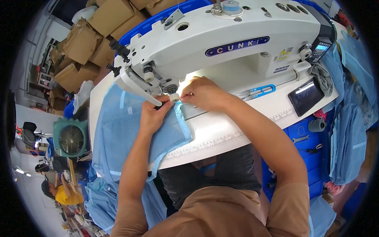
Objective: Sewing a blue mesh apron using an industrial sewing machine.
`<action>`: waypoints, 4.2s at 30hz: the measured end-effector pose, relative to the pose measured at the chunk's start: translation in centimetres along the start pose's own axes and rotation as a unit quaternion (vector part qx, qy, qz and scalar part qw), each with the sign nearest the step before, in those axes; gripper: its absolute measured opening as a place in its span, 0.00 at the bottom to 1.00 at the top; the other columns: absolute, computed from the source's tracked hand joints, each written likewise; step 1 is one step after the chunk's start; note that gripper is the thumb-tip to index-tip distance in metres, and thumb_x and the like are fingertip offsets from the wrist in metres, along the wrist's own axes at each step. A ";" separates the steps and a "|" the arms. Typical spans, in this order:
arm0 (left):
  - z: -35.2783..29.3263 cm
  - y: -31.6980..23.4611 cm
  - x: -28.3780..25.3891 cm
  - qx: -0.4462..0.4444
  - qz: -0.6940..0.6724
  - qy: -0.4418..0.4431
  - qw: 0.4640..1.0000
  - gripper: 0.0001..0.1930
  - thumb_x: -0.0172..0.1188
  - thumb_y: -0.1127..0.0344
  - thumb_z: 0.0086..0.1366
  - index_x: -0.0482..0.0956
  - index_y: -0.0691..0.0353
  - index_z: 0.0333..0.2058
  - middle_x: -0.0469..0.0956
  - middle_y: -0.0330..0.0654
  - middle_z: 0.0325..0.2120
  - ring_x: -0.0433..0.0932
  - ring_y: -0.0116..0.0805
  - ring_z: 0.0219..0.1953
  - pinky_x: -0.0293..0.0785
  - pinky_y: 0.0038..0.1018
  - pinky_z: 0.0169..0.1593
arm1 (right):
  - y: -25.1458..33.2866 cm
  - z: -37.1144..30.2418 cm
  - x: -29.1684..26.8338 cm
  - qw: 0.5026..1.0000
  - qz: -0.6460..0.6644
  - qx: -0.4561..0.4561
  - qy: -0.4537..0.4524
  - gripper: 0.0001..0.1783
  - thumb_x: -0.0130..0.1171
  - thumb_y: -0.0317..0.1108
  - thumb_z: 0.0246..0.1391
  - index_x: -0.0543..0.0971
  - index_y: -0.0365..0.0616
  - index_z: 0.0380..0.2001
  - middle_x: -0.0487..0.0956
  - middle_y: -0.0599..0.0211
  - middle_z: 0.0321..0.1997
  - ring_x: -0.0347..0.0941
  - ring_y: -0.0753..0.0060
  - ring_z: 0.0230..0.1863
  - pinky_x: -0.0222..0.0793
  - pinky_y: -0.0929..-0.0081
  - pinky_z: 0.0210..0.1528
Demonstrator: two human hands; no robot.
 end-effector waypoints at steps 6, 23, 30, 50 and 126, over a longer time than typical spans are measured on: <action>0.0 -0.4 -0.3 -0.074 -0.013 0.012 0.997 0.09 0.72 0.72 0.64 0.89 0.66 0.43 0.87 0.43 0.37 0.83 0.30 0.40 0.77 0.29 0.48 | 0.4 0.5 -0.6 0.999 -0.011 -0.028 0.013 0.10 0.70 0.39 0.55 0.90 0.45 0.34 0.85 0.56 0.35 0.81 0.55 0.41 0.76 0.62 0.48; -0.3 -1.5 0.1 -0.058 0.019 -0.021 0.998 0.13 0.74 0.64 0.62 0.88 0.67 0.40 0.85 0.47 0.33 0.80 0.38 0.35 0.75 0.33 0.42 | -0.2 0.8 0.5 0.999 0.014 -0.032 -0.017 0.07 0.70 0.38 0.51 0.86 0.46 0.28 0.82 0.61 0.33 0.79 0.58 0.42 0.71 0.60 0.54; -0.5 0.0 -0.1 0.086 0.167 -0.029 0.982 0.10 0.74 0.69 0.61 0.88 0.67 0.39 0.85 0.46 0.32 0.82 0.37 0.31 0.76 0.32 0.37 | -0.4 0.3 2.9 0.989 -0.064 -0.095 -0.095 0.06 0.65 0.35 0.53 0.84 0.47 0.26 0.81 0.61 0.32 0.78 0.56 0.44 0.69 0.59 0.56; 0.1 0.0 0.5 -0.162 -0.012 -0.103 0.981 0.11 0.80 0.65 0.60 0.91 0.67 0.34 0.87 0.37 0.30 0.79 0.21 0.33 0.75 0.20 0.42 | -2.5 0.2 2.3 0.992 -0.052 -0.100 -0.053 0.08 0.61 0.35 0.57 0.88 0.49 0.33 0.85 0.65 0.34 0.76 0.63 0.50 0.64 0.65 0.62; 0.7 -1.7 -0.4 -0.157 -0.063 -0.026 0.985 0.09 0.75 0.68 0.63 0.89 0.65 0.38 0.88 0.38 0.31 0.81 0.24 0.32 0.78 0.25 0.38 | -0.3 0.1 2.1 0.978 -0.019 -0.134 -0.157 0.03 0.65 0.29 0.47 0.83 0.42 0.25 0.80 0.58 0.27 0.78 0.49 0.36 0.72 0.53 0.48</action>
Point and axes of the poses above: each hand's wrist, its own z-axis towards the middle knuckle, its own x-axis out of the palm, y = z × x, the point moved 1 cm from there along z, towards the middle knuckle
